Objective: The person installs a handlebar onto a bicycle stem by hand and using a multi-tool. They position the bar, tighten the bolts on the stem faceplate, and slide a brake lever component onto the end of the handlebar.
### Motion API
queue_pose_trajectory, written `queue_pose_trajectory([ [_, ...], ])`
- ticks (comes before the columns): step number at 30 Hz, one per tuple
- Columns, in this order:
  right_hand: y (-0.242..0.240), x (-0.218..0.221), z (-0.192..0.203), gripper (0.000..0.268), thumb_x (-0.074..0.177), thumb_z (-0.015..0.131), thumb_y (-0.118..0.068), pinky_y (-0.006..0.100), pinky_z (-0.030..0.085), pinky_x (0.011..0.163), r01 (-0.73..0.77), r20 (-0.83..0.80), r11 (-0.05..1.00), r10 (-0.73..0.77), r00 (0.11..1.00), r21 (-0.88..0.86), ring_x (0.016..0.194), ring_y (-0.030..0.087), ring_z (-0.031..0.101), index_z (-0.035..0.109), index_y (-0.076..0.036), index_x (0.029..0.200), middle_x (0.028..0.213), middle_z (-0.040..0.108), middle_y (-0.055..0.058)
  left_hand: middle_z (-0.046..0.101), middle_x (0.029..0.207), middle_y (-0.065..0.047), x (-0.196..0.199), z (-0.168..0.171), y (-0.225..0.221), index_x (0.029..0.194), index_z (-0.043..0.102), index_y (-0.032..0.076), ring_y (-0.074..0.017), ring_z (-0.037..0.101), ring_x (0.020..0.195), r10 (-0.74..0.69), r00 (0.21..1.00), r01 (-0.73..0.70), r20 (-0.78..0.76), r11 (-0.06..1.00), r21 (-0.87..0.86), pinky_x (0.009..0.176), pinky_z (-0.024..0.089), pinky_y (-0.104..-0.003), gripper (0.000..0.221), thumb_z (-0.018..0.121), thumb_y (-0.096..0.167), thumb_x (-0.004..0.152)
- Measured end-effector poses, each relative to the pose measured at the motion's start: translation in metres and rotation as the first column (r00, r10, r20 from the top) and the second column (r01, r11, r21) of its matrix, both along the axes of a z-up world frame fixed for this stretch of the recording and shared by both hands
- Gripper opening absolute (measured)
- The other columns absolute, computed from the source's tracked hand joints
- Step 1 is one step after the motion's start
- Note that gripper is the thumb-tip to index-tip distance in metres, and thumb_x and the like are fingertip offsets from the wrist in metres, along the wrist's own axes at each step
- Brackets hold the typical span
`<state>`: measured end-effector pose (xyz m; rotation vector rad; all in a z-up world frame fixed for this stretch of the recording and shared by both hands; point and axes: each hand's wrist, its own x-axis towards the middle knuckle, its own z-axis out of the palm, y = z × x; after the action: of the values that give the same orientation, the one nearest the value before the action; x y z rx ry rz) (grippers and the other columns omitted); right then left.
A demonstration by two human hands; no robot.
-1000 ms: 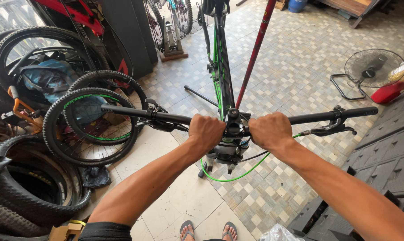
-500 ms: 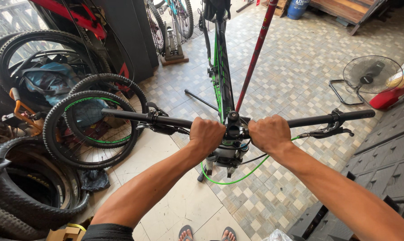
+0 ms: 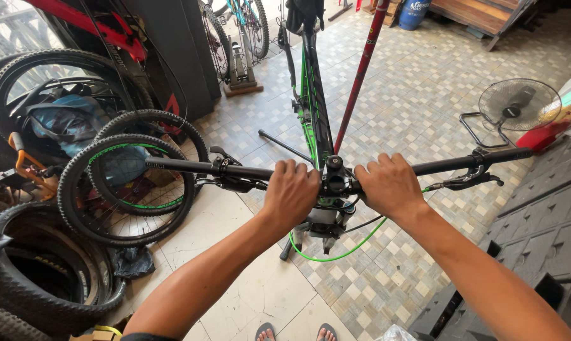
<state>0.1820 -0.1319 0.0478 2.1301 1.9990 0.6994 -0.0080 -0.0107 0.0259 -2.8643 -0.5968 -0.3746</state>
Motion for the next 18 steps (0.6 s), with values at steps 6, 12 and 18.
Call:
queue_pose_trajectory([
  [6, -0.020, -0.011, 0.017, 0.052, 0.070, 0.081, -0.043, 0.043, 0.041, 0.097, 0.100, -0.026, 0.994, -0.099, 0.995, 0.034, 0.110, 0.025, 0.060, 0.070, -0.016, 0.112, 0.105, 0.068, 0.007, 0.065, 0.121, -0.022, -0.080, 0.030, 0.030, 0.119, 0.069, 0.004, -0.0357, 0.059, 0.116, -0.046, 0.940, 0.106, 0.339, 0.981, -0.162, 0.103, 0.044, -0.053, 0.057, 0.076, 0.050, 0.086],
  [12, -0.039, 0.014, 0.010, 0.046, 0.075, 0.081, -0.032, 0.042, 0.041, 0.103, 0.249, -0.056, 0.960, -0.244, 0.968, 0.127, 0.115, 0.025, 0.060, 0.070, -0.019, 0.117, 0.108, 0.068, 0.004, 0.069, 0.115, -0.018, -0.178, 0.057, 0.110, 0.116, 0.071, 0.005, -0.0322, 0.060, 0.113, 0.149, 0.941, -0.115, 0.304, 0.985, -0.127, 0.100, 0.044, -0.051, 0.068, 0.078, 0.059, 0.076],
  [18, -0.033, 0.032, -0.004, 0.039, 0.076, 0.078, -0.019, 0.042, 0.040, 0.111, 0.244, -0.159, 0.931, -0.207, 0.965, 0.271, 0.120, 0.025, 0.059, 0.072, -0.019, 0.114, 0.110, 0.068, 0.003, 0.070, 0.086, -0.009, -0.206, 0.042, 0.108, 0.093, 0.071, 0.007, -0.0232, 0.064, 0.085, 0.347, 0.934, -0.310, 0.086, 0.907, -0.286, 0.084, 0.052, -0.041, 0.056, 0.076, 0.060, 0.077],
])
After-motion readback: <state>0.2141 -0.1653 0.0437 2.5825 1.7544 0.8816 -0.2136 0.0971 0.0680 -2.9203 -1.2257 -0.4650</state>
